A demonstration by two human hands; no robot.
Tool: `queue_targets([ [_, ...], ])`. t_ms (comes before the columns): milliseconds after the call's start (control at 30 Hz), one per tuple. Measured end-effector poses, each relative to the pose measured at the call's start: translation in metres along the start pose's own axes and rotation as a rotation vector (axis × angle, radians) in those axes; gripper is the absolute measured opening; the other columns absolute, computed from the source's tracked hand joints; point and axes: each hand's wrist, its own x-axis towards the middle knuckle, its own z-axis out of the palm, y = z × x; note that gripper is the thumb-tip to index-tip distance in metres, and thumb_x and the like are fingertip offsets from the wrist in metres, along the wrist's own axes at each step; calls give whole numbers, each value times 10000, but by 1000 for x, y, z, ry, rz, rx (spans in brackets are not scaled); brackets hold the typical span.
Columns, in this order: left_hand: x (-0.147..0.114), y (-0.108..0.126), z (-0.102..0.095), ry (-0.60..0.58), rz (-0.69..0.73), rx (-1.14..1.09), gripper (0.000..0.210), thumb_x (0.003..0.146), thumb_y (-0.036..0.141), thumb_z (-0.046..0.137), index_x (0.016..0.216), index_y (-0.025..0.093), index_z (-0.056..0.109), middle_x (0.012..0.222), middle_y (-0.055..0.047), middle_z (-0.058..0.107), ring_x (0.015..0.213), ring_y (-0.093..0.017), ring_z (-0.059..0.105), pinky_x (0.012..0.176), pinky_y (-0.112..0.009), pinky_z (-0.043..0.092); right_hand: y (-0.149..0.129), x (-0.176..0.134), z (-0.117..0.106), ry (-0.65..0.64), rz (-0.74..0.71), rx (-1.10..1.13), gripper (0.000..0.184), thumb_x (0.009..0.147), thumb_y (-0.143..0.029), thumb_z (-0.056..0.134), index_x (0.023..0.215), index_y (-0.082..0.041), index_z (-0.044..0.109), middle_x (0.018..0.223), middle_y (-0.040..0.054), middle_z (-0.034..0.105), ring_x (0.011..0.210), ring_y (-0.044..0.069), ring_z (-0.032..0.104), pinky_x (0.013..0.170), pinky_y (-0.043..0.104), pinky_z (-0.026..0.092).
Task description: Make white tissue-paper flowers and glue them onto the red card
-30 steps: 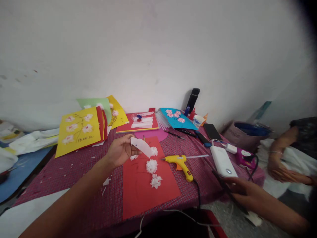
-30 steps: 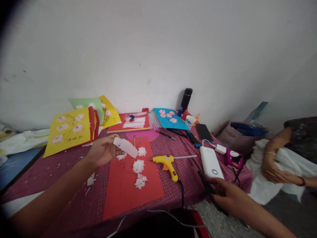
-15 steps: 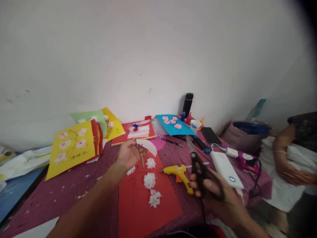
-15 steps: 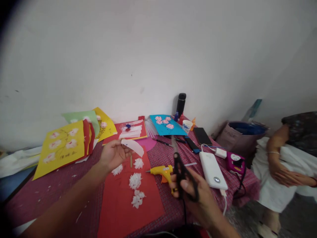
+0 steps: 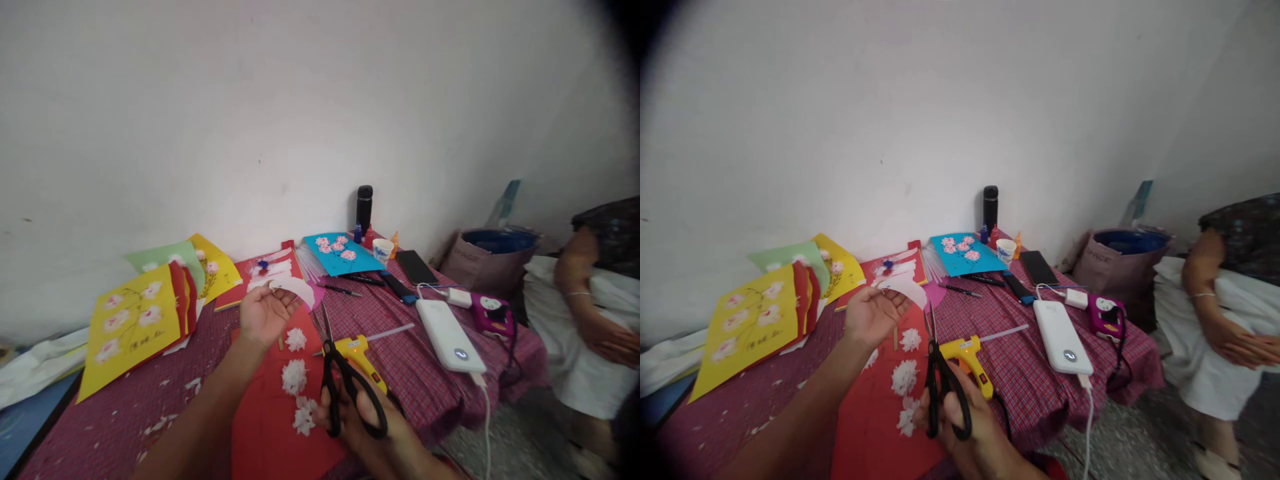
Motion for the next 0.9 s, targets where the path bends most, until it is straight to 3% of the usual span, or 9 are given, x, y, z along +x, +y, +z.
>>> queue_targets([
  [167, -3, -5, -1, 29, -4, 26, 49, 714, 156, 550, 684, 176, 584, 677, -67, 681, 693, -238, 706, 782, -441, 593, 6, 4, 4, 23, -4, -5, 418, 784, -455, 843, 1111, -244, 693, 985, 54, 701, 892, 232, 677, 872, 429, 508],
  [400, -1, -9, -7, 39, 33, 12, 46, 715, 162, 558, 685, 182, 586, 696, -57, 693, 734, -235, 716, 835, -457, 586, 14, 0, 6, 49, 22, -6, 424, 813, -463, 816, 1120, -231, 640, 859, 21, 684, 805, 208, 682, 834, 402, 517],
  [633, -5, -21, -11, 32, -22, -40, 81, 719, 157, 537, 685, 178, 607, 712, -74, 707, 765, -249, 723, 848, -485, 588, 10, 27, 19, 50, -28, -22, 267, 854, -439, 780, 974, -237, 653, 831, 1, 686, 789, 196, 672, 817, 383, 520],
  [900, -12, -26, -22, 104, -40, -27, 109, 684, 138, 530, 670, 178, 630, 725, -91, 721, 801, -274, 737, 837, -497, 600, 7, 40, 23, 100, -80, -76, 279, 873, -432, 765, 975, -219, 618, 832, -8, 659, 743, 164, 657, 746, 332, 526],
])
